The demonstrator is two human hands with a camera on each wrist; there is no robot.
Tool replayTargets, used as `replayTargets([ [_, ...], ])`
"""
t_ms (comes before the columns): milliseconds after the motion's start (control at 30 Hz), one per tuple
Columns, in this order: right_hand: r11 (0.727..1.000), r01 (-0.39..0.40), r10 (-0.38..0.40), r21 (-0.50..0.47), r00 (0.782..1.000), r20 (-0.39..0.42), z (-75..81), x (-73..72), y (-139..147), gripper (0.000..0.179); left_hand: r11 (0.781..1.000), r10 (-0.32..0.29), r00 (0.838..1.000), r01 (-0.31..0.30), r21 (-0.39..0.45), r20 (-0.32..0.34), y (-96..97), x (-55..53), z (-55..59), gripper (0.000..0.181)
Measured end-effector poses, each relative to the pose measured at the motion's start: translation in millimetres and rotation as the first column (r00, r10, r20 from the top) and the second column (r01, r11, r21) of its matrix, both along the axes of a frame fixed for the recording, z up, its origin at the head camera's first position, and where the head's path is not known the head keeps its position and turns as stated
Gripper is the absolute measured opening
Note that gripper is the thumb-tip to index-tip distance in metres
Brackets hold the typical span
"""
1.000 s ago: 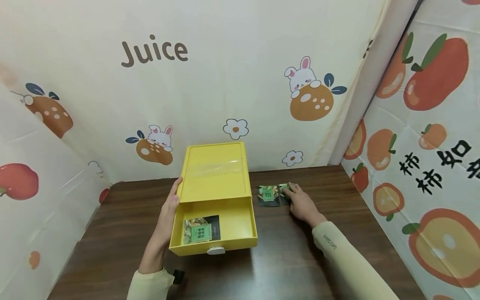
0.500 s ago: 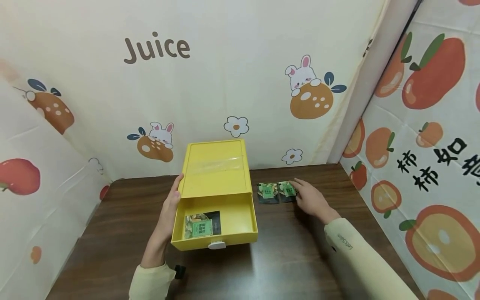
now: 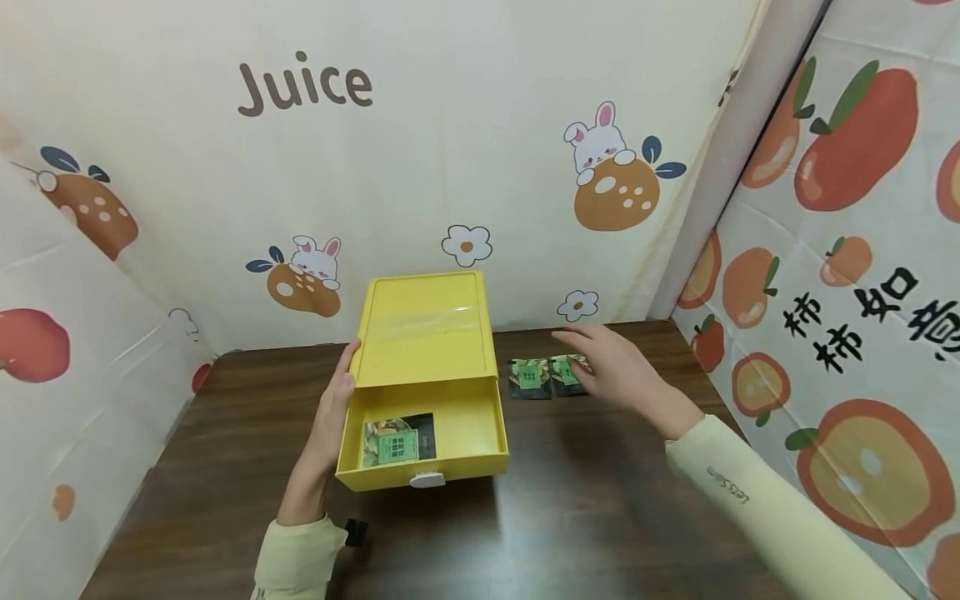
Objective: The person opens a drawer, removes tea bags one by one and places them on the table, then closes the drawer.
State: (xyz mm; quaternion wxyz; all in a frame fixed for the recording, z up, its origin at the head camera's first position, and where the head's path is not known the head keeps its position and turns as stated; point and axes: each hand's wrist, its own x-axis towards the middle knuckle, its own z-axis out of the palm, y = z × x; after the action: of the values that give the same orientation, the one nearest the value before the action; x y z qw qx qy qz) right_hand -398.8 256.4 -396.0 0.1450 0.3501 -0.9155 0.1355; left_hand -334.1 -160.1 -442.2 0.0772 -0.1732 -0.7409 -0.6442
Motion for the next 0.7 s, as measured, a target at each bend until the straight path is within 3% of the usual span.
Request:
replayTargets([
  [133, 0.987, -0.159, 0.153, -0.032, 0.979, -0.138, 32.4, 11.2, -18.9, 0.05, 1.0, -0.008, 1.0, 0.008, 0.002, -0.012, -0.3, 0.8, 0.8, 0.051],
  [333, 0.934, -0.358, 0.338, -0.007, 0.888, -0.313, 68.0, 30.0, -53.7, 0.026, 0.999, -0.02, 0.999, 0.021, 0.04, -0.028, 0.7, 1.6, 1.9, 0.051],
  [567, 0.866, -0.497, 0.479, 0.052, 0.797, -0.369, 76.0, 47.4, -92.1, 0.019, 0.996, -0.054, 0.998, 0.055, 0.073, -0.02, 4.1, 1.0, 2.6, 0.051],
  [700, 0.807, -0.573, 0.576, 0.142, 0.711, -0.402, 73.4, 52.6, -122.1, 0.013, 0.997, -0.038, 0.999, 0.039, 0.072, -0.017, 5.0, 2.0, 3.0, 0.051],
])
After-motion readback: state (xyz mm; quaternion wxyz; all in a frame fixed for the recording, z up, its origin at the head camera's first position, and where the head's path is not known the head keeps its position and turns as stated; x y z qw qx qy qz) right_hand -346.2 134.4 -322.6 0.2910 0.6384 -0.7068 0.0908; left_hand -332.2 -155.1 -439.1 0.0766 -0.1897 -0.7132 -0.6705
